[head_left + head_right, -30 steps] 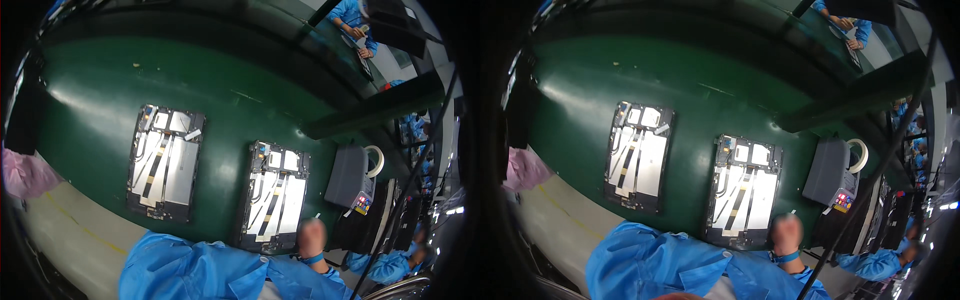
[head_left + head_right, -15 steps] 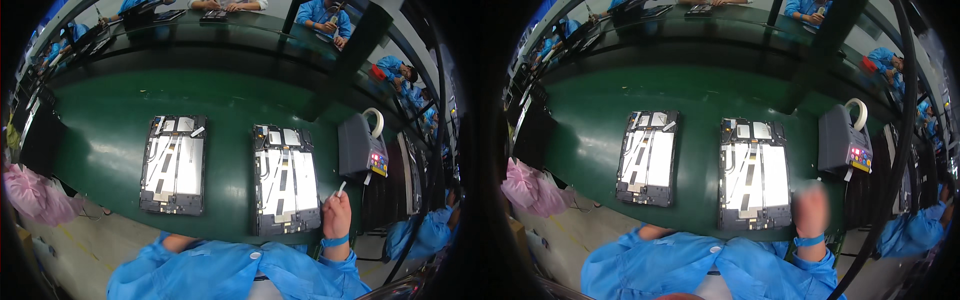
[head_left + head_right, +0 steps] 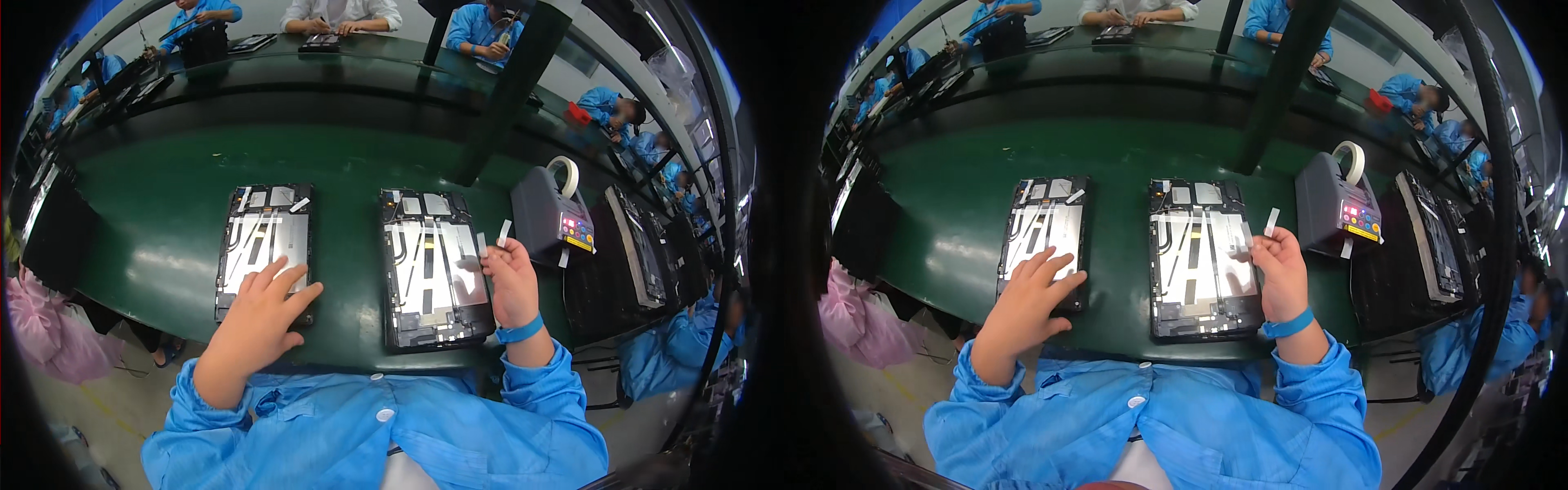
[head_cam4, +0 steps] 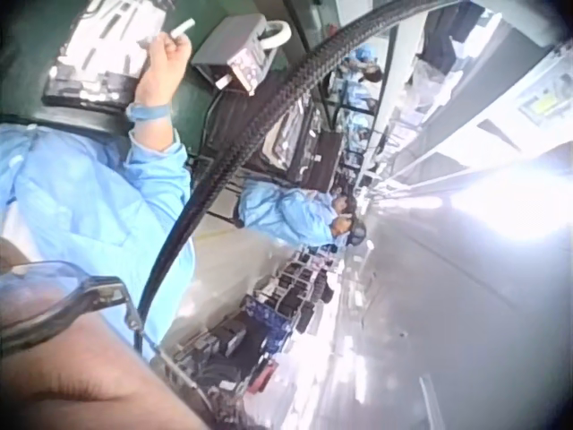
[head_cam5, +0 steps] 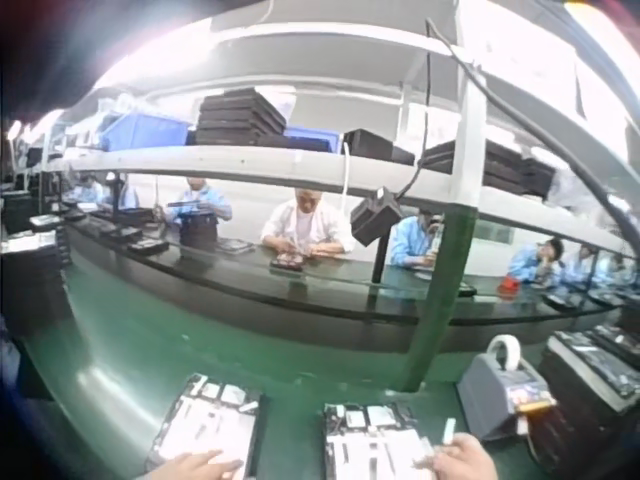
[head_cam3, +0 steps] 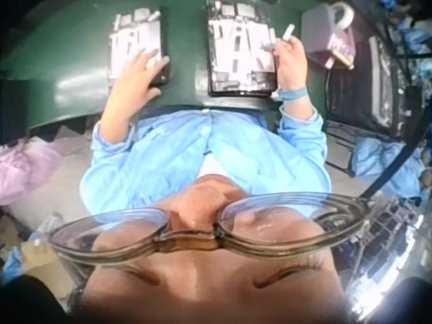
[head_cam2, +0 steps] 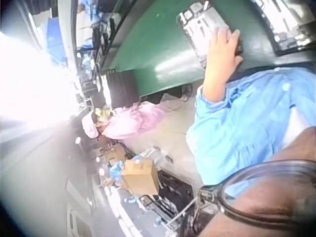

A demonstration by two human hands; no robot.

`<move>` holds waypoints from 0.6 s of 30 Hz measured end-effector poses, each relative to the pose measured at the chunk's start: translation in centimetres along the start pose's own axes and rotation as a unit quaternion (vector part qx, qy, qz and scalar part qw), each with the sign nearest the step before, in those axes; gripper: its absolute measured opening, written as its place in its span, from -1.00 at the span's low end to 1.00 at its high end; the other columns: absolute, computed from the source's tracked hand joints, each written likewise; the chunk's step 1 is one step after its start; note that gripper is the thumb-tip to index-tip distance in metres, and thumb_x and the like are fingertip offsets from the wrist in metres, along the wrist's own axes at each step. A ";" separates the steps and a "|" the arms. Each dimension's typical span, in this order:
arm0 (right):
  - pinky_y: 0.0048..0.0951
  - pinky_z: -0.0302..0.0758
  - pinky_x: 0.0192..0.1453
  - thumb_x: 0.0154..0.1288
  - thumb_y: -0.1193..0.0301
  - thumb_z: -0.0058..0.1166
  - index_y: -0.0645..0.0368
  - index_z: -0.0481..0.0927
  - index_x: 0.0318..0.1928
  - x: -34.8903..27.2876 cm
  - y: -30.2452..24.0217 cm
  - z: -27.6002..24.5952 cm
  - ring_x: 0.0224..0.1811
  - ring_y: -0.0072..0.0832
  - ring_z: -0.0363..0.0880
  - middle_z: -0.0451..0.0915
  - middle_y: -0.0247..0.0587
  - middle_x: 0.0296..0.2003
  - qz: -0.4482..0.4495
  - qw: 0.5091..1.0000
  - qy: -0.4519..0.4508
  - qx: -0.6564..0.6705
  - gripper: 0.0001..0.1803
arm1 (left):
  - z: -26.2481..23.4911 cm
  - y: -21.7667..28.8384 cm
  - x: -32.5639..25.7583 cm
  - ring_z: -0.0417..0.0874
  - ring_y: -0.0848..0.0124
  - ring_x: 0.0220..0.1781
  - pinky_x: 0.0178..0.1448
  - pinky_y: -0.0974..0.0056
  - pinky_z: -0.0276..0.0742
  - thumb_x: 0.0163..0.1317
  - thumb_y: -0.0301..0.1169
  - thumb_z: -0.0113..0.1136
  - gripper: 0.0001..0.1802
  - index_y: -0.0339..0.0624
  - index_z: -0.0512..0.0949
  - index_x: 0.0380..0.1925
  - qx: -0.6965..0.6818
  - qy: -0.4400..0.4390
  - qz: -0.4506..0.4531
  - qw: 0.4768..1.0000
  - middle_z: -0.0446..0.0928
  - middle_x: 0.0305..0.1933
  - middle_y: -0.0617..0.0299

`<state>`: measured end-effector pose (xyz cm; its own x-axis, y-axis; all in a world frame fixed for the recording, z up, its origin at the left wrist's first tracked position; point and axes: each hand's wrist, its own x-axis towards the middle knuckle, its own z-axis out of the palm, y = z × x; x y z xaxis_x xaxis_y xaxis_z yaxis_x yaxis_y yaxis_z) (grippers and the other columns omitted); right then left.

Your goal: The person uses a label printer to cut strips of white tape and applies them to the internal components of electronic devices. The person handles the devices one at a time, peeling backing from the tape and smoothing it onto specific areas of the circuitry.

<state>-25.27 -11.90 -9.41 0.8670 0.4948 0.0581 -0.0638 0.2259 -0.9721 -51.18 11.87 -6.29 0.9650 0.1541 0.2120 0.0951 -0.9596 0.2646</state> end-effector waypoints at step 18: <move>-0.32 0.06 0.45 0.16 0.69 0.05 0.18 0.31 -0.09 4.3 5.8 -3.2 -0.24 -0.63 0.49 0.54 -0.38 -0.38 0.134 0.976 -0.013 0.173 -0.67 | 5.5 2.6 10.0 0.50 0.07 0.04 0.09 0.13 0.43 -0.15 -0.46 0.34 -0.53 -0.26 0.53 -0.14 -0.205 0.080 0.030 0.975 0.50 -0.08 0.01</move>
<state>-20.30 -11.12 -15.51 0.7837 0.5955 -0.1765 -0.4530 0.3537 -0.8183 -39.98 9.63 -8.65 0.9125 0.1668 0.3735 -0.0968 -0.7989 0.5936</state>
